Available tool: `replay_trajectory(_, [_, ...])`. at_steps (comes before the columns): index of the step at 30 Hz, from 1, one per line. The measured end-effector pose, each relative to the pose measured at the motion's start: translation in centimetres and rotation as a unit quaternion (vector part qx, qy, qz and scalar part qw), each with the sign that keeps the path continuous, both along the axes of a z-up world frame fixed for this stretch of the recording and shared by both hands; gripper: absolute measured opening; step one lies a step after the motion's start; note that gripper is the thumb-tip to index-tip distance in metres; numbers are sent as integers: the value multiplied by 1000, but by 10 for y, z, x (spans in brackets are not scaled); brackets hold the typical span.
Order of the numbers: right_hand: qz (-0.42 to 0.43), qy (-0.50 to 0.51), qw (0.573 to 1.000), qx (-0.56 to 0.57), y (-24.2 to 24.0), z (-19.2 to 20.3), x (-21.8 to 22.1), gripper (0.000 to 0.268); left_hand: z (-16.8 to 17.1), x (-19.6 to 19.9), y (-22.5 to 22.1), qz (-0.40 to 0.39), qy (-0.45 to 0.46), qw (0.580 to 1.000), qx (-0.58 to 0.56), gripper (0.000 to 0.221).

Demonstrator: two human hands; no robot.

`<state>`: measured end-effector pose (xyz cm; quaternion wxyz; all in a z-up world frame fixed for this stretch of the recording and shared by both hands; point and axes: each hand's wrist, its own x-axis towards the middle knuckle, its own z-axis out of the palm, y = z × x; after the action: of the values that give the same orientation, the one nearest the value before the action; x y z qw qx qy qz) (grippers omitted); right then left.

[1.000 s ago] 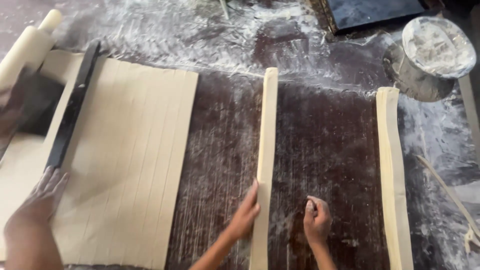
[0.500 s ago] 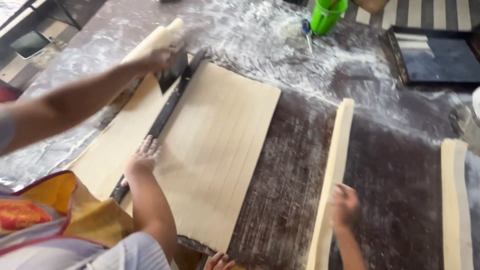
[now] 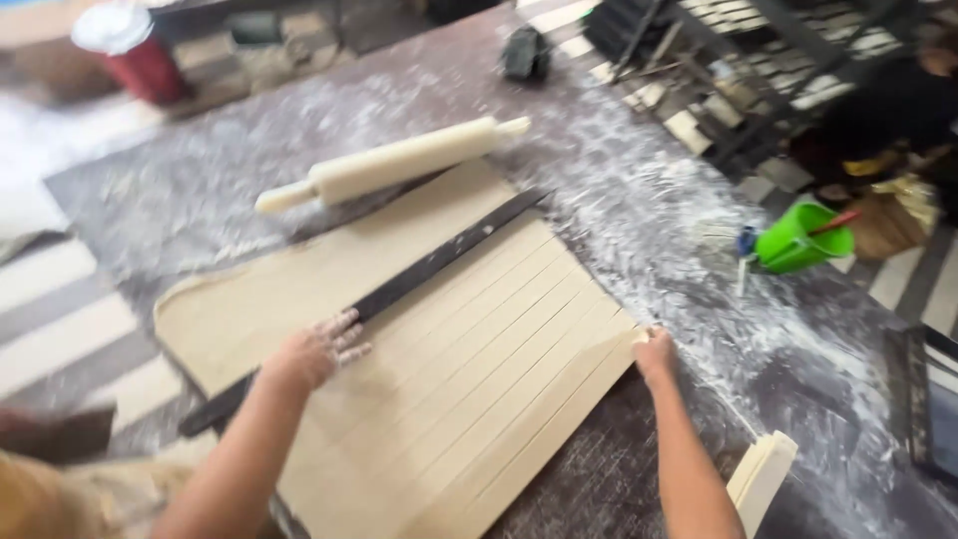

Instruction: The person lifts and separates cut strips of dough from a large flattened dough sheet on a floured wooden board, pulling each strip free and laying it aside while another worker cuts the sheet into strips with a dough scraper. The person continues separating strips along the sheet and repositioning the board.

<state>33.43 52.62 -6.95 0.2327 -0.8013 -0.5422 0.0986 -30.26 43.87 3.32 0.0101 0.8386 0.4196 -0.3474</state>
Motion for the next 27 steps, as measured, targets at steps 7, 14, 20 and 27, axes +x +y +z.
replay_trajectory(7, [36,135,990,34,-136,46,-101,16,71,-71,-109,-113,125,986,13,62])
replay_trajectory(14, [20,424,896,-127,-293,69,-240,24,-36,33,-262,299,-260,917,41,35])
replay_trajectory(20, [-5,203,979,14,-270,57,-220,29,-80,132,-360,687,-601,343,-220,34])
replay_trajectory(27, [32,547,835,-47,-325,45,-200,29,-62,129,-372,655,-623,316,-286,26])
